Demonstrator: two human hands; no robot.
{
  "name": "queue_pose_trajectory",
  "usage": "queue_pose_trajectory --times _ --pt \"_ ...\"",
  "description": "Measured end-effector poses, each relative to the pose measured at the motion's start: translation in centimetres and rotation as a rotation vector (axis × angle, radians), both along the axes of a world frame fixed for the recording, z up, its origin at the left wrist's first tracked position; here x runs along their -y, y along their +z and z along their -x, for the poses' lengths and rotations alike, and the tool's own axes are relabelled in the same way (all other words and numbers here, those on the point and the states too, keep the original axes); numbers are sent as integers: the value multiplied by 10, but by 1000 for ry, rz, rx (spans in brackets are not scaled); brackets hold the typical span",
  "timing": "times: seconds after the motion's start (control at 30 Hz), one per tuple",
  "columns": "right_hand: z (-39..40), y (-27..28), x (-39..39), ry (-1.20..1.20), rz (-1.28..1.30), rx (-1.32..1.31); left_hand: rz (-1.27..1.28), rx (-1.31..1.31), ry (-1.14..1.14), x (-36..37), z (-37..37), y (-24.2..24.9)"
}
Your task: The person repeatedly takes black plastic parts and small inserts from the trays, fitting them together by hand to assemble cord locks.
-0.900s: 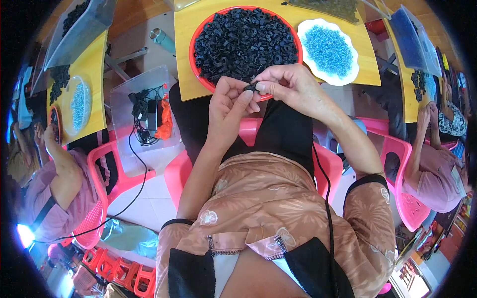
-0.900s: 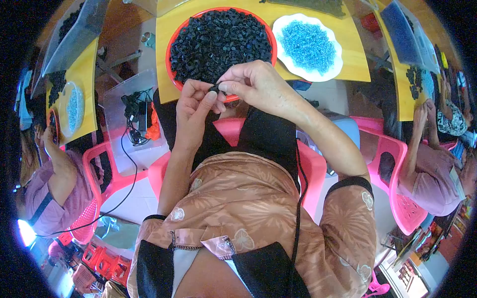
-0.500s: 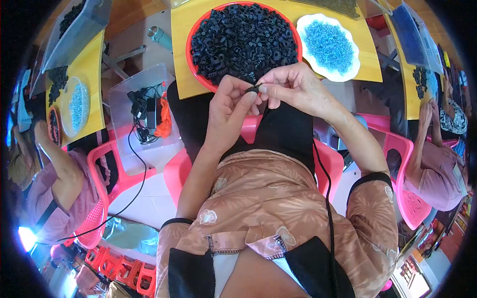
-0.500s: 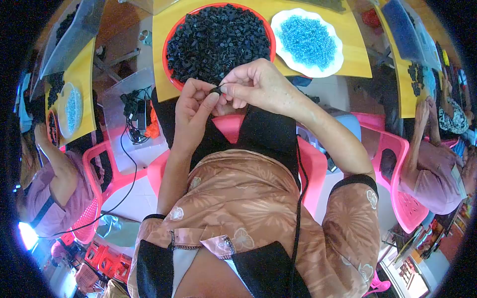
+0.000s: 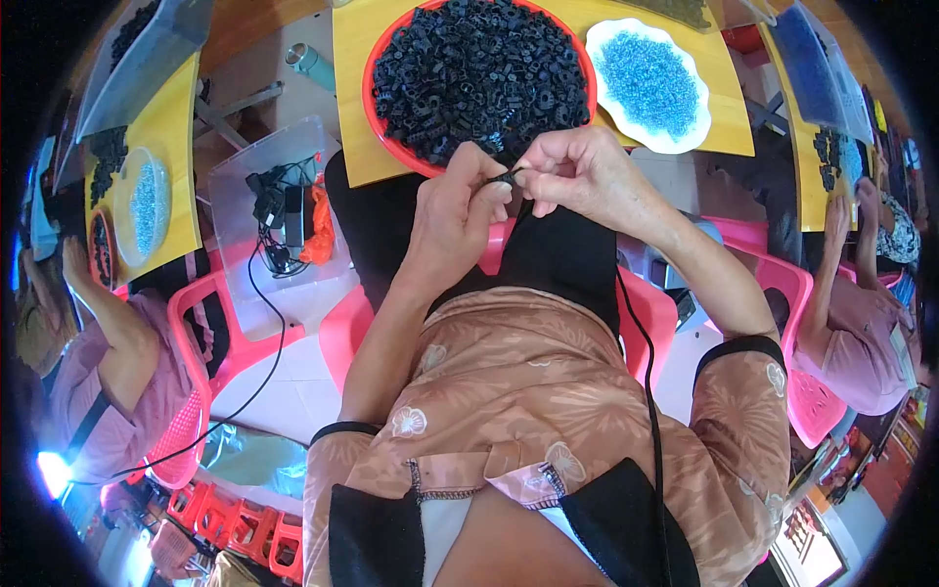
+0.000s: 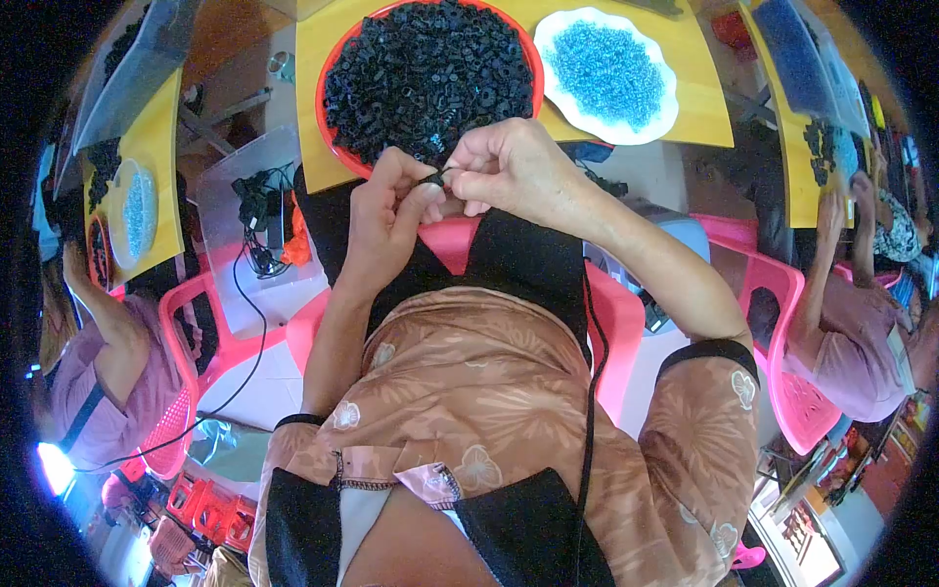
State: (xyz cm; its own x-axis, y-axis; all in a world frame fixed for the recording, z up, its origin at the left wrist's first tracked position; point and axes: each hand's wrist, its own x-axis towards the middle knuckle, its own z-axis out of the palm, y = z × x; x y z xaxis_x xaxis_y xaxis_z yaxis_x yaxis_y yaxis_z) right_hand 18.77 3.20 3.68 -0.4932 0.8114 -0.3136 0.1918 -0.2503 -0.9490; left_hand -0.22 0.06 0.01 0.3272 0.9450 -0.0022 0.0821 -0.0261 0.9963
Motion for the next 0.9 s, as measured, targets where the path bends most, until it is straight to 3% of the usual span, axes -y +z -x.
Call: queue_pose_trajectory --times 0.07,0.27,0.37,0.57,0.9 --pt "-2 -5 -1 6 57 -114 85 206 46 4 -4 -6" --pt "-2 15 -6 4 219 -117 155 406 -20 4 2 3" --pt "1 14 -6 14 219 -95 146 348 -1 5 3 1" --pt "9 5 -1 36 -43 69 -25 94 77 9 1 -9" --pt "6 6 6 39 30 65 111 219 65 14 -1 -9"
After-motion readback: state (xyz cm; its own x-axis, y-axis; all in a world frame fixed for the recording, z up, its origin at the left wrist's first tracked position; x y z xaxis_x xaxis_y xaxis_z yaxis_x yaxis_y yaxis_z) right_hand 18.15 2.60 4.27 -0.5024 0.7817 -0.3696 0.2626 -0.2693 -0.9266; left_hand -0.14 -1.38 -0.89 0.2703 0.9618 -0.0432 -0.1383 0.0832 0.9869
